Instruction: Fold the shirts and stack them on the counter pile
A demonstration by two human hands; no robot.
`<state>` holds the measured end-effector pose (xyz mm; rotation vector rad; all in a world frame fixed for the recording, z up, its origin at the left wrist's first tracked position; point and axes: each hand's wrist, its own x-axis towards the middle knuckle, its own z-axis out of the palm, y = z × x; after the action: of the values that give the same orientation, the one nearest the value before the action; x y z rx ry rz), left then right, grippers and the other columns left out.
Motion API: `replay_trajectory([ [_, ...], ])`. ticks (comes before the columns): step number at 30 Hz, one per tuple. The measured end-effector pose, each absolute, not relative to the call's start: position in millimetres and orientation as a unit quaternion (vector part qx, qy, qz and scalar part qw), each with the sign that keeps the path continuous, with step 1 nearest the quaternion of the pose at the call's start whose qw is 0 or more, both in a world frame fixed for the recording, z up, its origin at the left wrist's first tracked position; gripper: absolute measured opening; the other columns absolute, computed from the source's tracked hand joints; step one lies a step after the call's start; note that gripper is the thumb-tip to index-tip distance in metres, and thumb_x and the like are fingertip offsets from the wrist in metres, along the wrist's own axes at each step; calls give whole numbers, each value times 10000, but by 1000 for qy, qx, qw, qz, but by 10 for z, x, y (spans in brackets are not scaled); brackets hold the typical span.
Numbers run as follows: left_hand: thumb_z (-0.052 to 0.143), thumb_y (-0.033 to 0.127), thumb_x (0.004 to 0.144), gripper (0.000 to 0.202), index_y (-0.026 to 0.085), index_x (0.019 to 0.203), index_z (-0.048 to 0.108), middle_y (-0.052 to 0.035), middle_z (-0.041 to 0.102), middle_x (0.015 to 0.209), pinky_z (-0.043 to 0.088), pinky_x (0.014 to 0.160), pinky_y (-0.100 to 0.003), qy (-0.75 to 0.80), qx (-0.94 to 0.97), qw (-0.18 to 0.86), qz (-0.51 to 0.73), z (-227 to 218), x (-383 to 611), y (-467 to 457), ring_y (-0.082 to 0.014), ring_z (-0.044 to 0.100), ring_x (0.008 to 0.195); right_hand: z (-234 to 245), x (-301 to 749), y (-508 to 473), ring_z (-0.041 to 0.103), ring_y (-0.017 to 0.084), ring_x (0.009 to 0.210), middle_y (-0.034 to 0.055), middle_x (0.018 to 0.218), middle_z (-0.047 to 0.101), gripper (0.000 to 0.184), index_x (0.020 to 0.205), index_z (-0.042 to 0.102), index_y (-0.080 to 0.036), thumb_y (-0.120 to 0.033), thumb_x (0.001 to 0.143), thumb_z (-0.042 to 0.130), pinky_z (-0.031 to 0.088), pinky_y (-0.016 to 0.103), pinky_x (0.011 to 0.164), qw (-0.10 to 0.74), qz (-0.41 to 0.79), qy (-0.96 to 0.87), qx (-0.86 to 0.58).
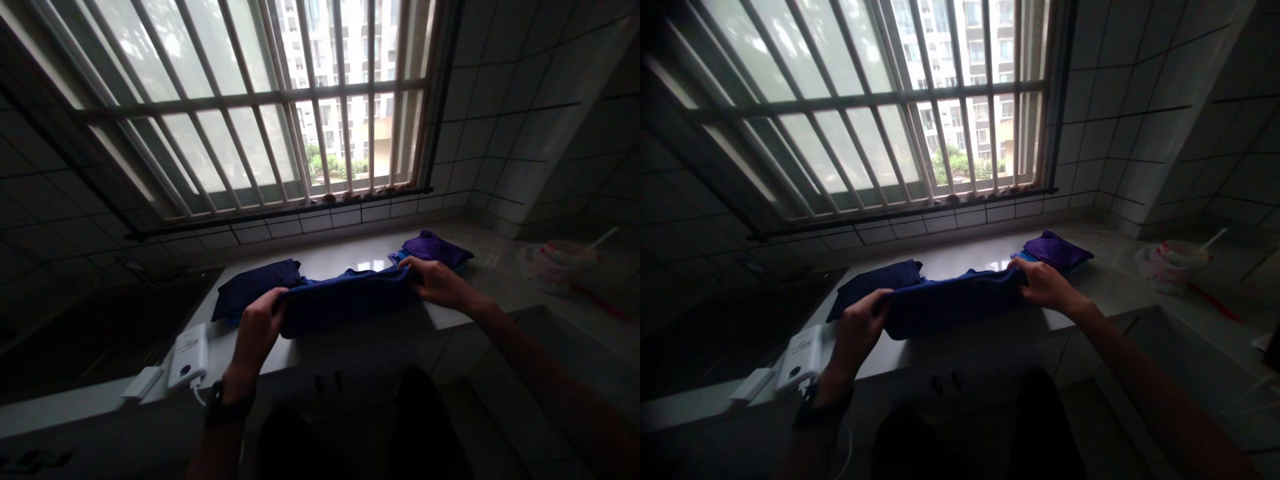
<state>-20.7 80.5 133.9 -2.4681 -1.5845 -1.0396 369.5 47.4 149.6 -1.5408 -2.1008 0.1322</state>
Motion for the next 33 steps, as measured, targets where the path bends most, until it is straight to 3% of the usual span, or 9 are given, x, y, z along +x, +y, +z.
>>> replay_trajectory([
  [2, 403, 307, 1008, 338, 161, 1153, 671, -108, 747, 1069, 538, 929, -367, -539, -776, 53, -323, 1409, -6, 1157, -242, 700, 1012, 1560, 3559, 755, 670, 283, 1091, 137, 1159, 726, 473, 1321, 587, -154, -104, 866, 467, 485, 422, 981, 289, -60, -721, -627],
  [4, 439, 225, 980, 353, 131, 1261, 630, -156, 696, 1239, 467, 1059, -416, -559, -770, 105, -288, 1290, 170, 1413, -265, 636, 1191, 1447, 3363, 951, 529, 307, 1327, 163, 1387, 623, 529, 1413, 530, -153, -74, 905, 407, 351, 507, 1130, 289, -131, -693, -647],
  [7, 536, 288, 961, 388, 168, 1321, 618, -144, 637, 1381, 429, 1117, -389, -519, -844, 60, -119, 850, 317, 1554, -259, 561, 1318, 998, 3081, 1046, 349, 320, 1476, 121, 1568, 462, 487, 1403, 568, -194, -142, 941, 422, 288, 552, 1174, 177, -77, -745, -639],
  [10, 488, 378, 998, 474, 167, 1418, 551, -151, 528, 1513, 433, 1120, -405, -523, -850, 25, -53, 403, 312, 1517, -271, 479, 1407, 498, 2950, 1021, 277, 368, 1507, 101, 1605, 409, 448, 1380, 604, -224, -240, 968, 429, 271, 644, 1153, 94, -9, -734, -672],
  [15, 431, 425, 1019, 514, 176, 1459, 514, -151, 502, 1533, 423, 1124, -424, -539, -839, 32, -76, 195, 225, 1441, -276, 469, 1409, 247, 3125, 1089, 306, 327, 1500, 78, 1616, 393, 478, 1441, 555, -236, -341, 999, 406, 251, 590, 1189, 135, -15, -710, -691],
  [21, 436, 436, 1015, 495, 205, 1439, 542, -136, 547, 1489, 456, 1083, -417, -543, -834, 41, -89, 171, 191, 1289, -271, 493, 1377, 565, 3499, 1317, 484, 300, 1380, 143, 1505, 534, 501, 1416, 577, -173, -127, 971, 353, 317, 508, 1168, 128, -21, -657, -742],
  [24, 439, 434, 1014, 497, 201, 1442, 540, -133, 555, 1476, 450, 1096, -411, -524, -843, 46, -110, 73, 140, 1252, -263, 494, 1373, 607, 3437, 1311, 434, 264, 1424, 132, 1552, 479, 536, 1437, 559, -162, -90, 970, 305, 306, 442, 1184, 188, -61, -687, -700],
  [29, 444, 425, 1011, 499, 193, 1443, 540, -138, 554, 1478, 454, 1099, -429, -516, -846, 49, -128, 11, 98, 1272, -272, 498, 1372, 361, 3237, 1322, 294, 349, 1504, 84, 1636, 354, 530, 1534, 440, -251, -405, 1033, 361, 294, 587, 1172, 128, 29, -691, -711],
  [33, 452, 437, 1006, 509, 187, 1441, 541, -153, 566, 1472, 344, 1176, -526, -514, -848, 54, -114, 139, 157, 1192, -290, 503, 1374, 273, 3348, 1543, 331, 303, 1494, 123, 1620, 379, 591, 1579, 350, -193, -447, 1046, 319, 311, 490, 1187, 102, 67, -673, -729],
])
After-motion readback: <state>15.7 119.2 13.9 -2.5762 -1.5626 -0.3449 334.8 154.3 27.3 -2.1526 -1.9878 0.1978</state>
